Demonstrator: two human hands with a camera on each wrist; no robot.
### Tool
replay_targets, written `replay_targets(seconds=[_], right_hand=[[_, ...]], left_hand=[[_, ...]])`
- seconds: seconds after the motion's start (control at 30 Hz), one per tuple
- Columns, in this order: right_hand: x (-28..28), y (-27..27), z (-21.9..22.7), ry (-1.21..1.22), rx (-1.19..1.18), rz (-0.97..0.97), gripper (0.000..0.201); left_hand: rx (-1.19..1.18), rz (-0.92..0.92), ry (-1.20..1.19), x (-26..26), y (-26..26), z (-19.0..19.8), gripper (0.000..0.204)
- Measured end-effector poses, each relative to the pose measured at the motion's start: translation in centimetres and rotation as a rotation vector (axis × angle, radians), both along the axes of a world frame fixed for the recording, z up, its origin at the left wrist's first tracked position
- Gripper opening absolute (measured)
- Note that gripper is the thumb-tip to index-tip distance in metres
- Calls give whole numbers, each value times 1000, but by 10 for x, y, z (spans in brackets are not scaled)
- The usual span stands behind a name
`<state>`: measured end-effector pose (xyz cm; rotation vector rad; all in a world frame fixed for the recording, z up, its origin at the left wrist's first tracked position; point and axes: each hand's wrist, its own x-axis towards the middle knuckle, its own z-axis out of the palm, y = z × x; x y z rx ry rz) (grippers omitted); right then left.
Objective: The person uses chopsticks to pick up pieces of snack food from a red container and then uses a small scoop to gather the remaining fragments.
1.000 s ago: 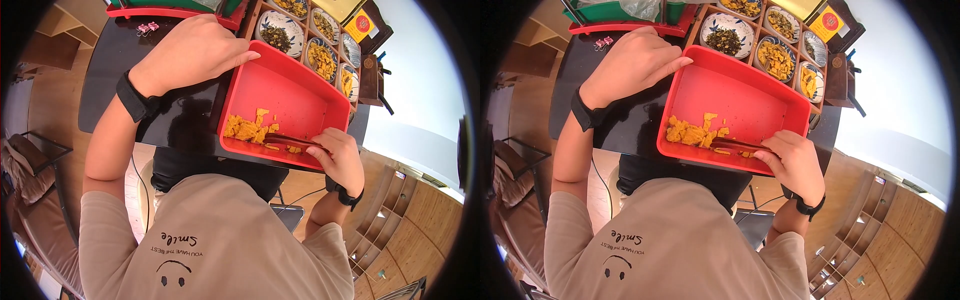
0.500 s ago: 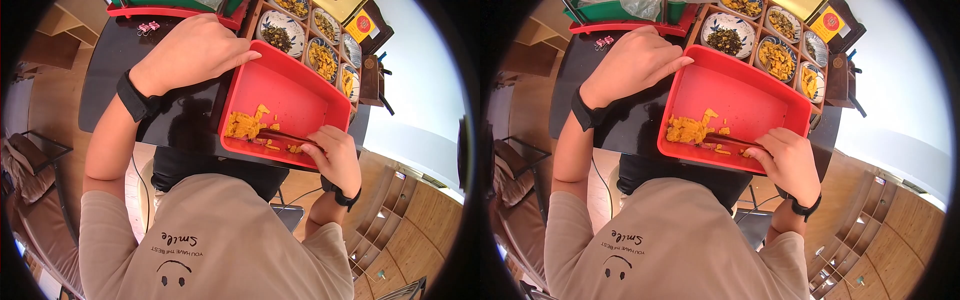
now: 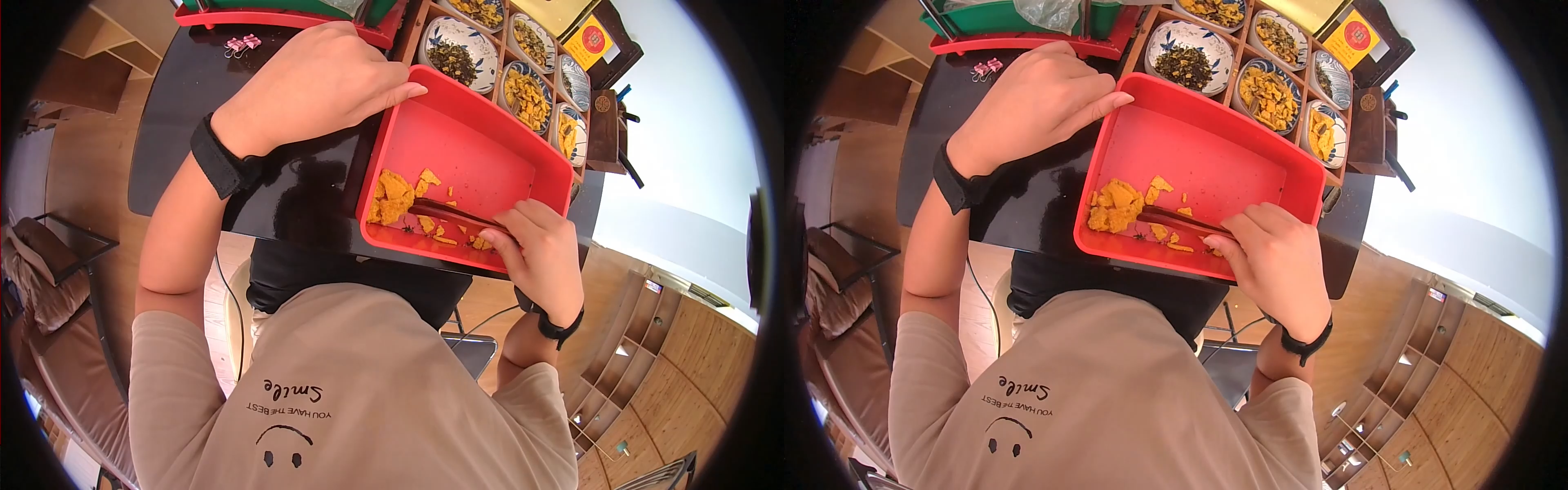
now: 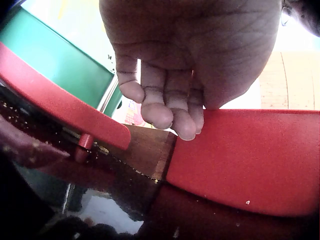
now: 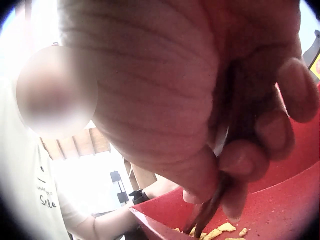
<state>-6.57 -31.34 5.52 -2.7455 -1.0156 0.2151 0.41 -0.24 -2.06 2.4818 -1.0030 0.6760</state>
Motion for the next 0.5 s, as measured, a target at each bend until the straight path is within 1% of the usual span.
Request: replay_targets(seconds=[0.17,0.23,0.5], right_hand=[[-1,5,-1,-47,-30,-14,18],[-1,6,-2,-90,-34,24,20],[1,7,-1,-105,-13,43,19]], left_hand=[[0,-2,-5,0,0,0,35],[3,-1,-9,0,0,-1,34],[11,6,5,0,0,-1,35]])
